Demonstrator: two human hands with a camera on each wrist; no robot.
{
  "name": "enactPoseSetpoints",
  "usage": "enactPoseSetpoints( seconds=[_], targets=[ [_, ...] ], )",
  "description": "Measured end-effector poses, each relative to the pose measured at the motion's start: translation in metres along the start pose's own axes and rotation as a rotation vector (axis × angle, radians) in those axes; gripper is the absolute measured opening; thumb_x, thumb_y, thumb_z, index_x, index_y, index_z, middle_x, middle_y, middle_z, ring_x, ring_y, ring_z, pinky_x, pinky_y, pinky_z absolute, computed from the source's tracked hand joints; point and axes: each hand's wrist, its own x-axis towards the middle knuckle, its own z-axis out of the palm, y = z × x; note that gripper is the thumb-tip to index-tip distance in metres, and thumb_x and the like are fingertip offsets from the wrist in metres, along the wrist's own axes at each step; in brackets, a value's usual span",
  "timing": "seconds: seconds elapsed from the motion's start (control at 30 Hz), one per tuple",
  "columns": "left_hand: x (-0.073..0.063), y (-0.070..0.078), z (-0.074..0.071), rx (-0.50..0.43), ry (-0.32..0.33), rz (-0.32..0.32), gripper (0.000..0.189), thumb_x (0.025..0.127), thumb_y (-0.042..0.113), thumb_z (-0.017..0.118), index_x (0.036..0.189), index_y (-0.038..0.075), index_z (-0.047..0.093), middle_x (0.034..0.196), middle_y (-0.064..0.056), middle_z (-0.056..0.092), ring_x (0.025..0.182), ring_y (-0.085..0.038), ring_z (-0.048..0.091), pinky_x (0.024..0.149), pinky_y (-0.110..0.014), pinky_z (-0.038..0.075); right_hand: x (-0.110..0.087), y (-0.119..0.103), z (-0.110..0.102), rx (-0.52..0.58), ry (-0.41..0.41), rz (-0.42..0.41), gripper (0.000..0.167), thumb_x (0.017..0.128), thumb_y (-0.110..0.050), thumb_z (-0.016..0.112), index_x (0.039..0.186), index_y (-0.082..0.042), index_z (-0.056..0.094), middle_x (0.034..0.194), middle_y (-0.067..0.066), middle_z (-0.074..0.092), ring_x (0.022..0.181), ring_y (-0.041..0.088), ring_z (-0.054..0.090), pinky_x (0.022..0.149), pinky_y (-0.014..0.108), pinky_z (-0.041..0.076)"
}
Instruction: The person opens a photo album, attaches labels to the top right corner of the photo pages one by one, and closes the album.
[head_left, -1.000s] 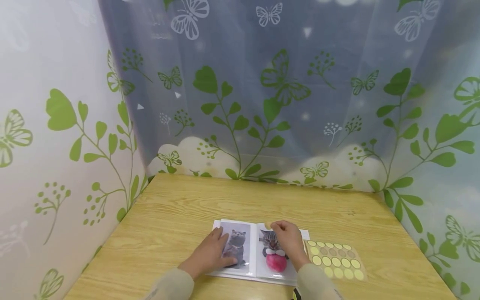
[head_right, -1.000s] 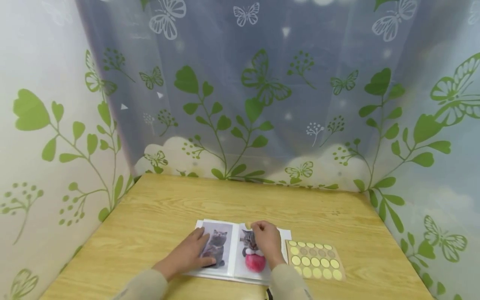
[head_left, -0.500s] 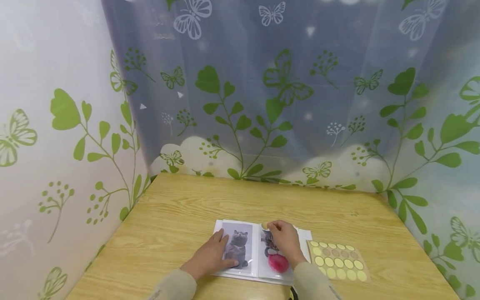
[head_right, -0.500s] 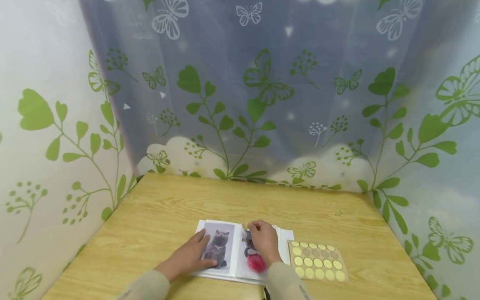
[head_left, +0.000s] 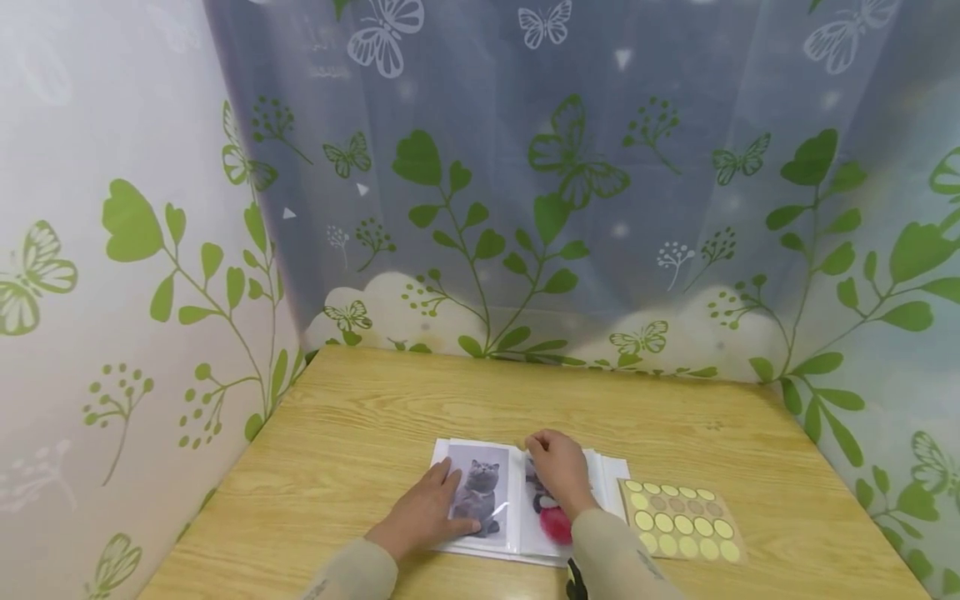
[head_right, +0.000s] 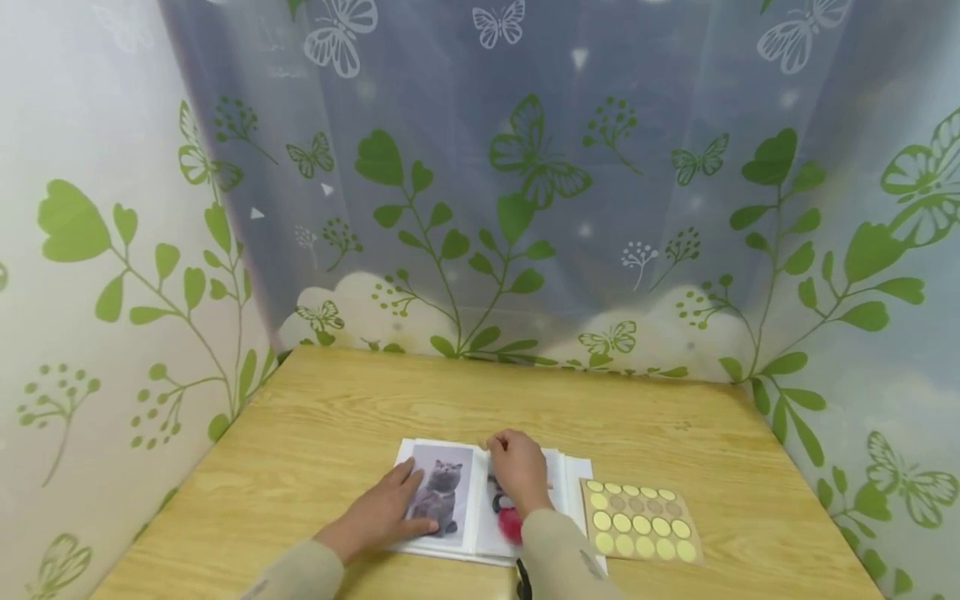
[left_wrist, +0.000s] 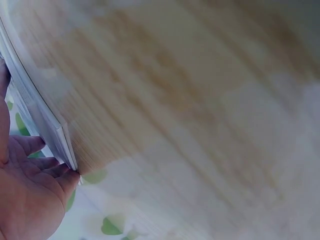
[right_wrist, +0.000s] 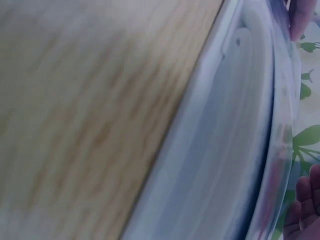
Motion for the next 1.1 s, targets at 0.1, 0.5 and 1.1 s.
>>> enactPoseSetpoints(
  seconds=[0.1,0.5,1.1],
  targets=[
    [0.001,0.0,0.0,0.001,-0.005,-0.007,0.089,0.084,0.054,0.072,0.142,-0.009,0.045,0.151,-0.031,0.034,0.139,-0.044,0.035,0.111,-0.053,0.034,0.004,0.0,0.004,-0.036,0.004,-0.028,0.017,0.095,-0.022,0.063,0.091,-0.01,0.074,0.076,-0.002,0.064,0.068,0.014,0.053,0.066,0.036,0.047],
    [0.003,-0.001,0.002,0.019,-0.018,-0.016,0.09,0.085,0.055,0.071,0.143,-0.008,0.045,0.152,-0.029,0.033,0.139,-0.043,0.035,0.111,-0.051,0.034,0.009,-0.003,0.015,-0.184,0.008,-0.08,0.019,0.094,-0.023,0.062,0.093,-0.011,0.077,0.091,0.005,0.069,0.083,0.024,0.063,0.078,0.048,0.051],
    [0.003,-0.001,0.003,0.049,-0.013,-0.012,0.089,0.085,0.056,0.07,0.142,-0.007,0.045,0.151,-0.029,0.035,0.138,-0.042,0.037,0.111,-0.05,0.036,0.011,0.0,0.027,-0.326,0.054,-0.164,0.017,0.094,-0.023,0.065,0.09,-0.011,0.076,0.086,0.005,0.066,0.088,0.03,0.063,0.076,0.051,0.049]
  ],
)
